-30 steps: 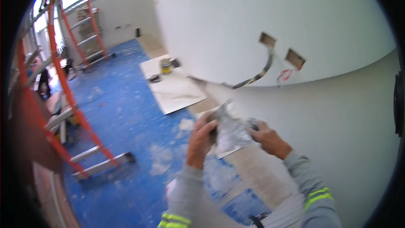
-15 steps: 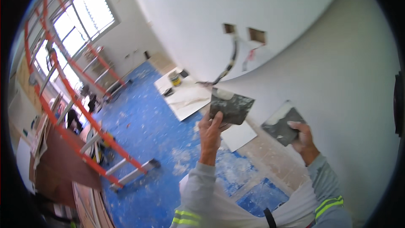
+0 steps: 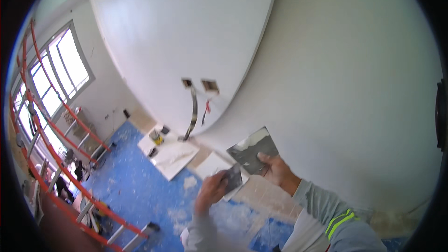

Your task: The person scoops plaster from a hawk and applies it to a wall using a trowel, smoothing the surface along a curved edge. The person repeatedly transfers plaster between tools and spreads it evenly on the wall.

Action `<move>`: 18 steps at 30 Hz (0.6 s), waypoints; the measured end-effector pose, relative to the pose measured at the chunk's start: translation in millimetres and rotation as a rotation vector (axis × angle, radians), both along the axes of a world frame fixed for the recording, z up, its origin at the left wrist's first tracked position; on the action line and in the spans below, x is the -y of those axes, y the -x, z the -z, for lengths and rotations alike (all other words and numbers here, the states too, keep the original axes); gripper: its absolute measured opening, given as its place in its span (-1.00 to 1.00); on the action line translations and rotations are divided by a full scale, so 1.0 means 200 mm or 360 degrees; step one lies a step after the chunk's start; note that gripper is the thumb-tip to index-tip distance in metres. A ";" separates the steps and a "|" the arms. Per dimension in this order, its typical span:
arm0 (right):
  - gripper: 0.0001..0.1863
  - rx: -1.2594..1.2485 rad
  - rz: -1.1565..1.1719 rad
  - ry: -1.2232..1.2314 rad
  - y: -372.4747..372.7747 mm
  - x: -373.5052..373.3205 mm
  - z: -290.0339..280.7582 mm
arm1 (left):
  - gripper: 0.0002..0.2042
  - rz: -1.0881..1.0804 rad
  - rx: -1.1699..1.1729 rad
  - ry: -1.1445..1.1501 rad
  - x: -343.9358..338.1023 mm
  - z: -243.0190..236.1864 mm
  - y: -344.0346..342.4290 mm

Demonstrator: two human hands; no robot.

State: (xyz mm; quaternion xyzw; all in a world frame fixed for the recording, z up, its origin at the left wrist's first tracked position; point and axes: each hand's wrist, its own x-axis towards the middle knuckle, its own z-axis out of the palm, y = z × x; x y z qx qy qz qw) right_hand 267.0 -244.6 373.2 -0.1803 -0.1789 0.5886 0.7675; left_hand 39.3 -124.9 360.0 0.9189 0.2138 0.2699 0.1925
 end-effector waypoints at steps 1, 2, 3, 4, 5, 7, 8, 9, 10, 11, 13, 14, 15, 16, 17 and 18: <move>-0.62 0.0912 0.0314 0.0032 -0.02 0.04 -0.09 | -0.68 -0.0149 0.0572 0.0731 0.03 0.04 -0.02; -0.65 0.1795 0.0635 0.0082 -0.01 0.08 -0.16 | -0.67 -0.0288 0.1110 0.1481 0.05 0.09 -0.02; -0.63 0.1855 0.0544 0.0039 0.02 0.09 -0.17 | -0.66 -0.0274 0.1372 0.1746 0.03 0.16 0.00; -0.60 0.1900 0.0468 -0.0004 0.05 0.09 -0.18 | -0.64 -0.0247 0.1607 0.2009 -0.03 0.24 0.00; -0.42 0.2178 0.0697 -0.0651 0.03 0.06 -0.19 | -0.65 0.0079 0.1592 0.2156 -0.08 0.31 -0.02; -0.24 0.2593 0.0744 -0.0855 0.04 0.06 -0.13 | -0.67 0.0190 0.1437 0.2222 0.06 0.09 -0.11; -0.19 0.2851 0.0775 -0.0924 0.05 0.07 -0.13 | -0.68 0.0202 0.1438 0.2175 0.07 0.09 -0.12; -0.16 0.2911 0.0846 -0.0863 0.08 0.06 -0.09 | -0.70 0.0137 0.1368 0.1899 0.04 0.13 -0.11; -0.14 0.2993 0.0931 -0.0792 0.08 0.04 -0.05 | -0.70 0.0132 0.1335 0.1754 0.05 0.14 -0.11; -0.11 0.3068 0.1015 -0.0725 0.08 0.01 0.00 | -0.71 0.0157 0.1322 0.1671 0.05 0.13 -0.07; -0.06 0.3106 0.0949 -0.0644 0.08 -0.02 0.08 | -0.71 0.0279 0.1404 0.1680 0.03 0.10 0.00; -0.05 0.3150 0.0859 -0.0579 0.09 -0.03 0.11 | -0.67 0.0434 0.1538 0.1839 0.04 0.08 0.04; -0.21 0.3315 0.0793 -0.0483 0.11 -0.03 0.13 | -0.59 0.0374 0.1602 0.1831 0.06 0.02 0.08; -0.35 0.3551 0.0670 -0.0515 0.08 -0.04 0.18 | -0.50 0.0337 0.1653 0.1838 0.10 -0.05 0.08; -0.47 0.3538 0.0467 -0.0499 0.05 -0.06 0.27 | -0.52 0.0336 0.1529 0.1687 0.13 -0.11 0.07; -0.59 0.3508 0.0260 -0.0479 0.01 -0.07 0.33 | -0.47 0.0264 0.1499 0.1786 0.12 -0.12 0.07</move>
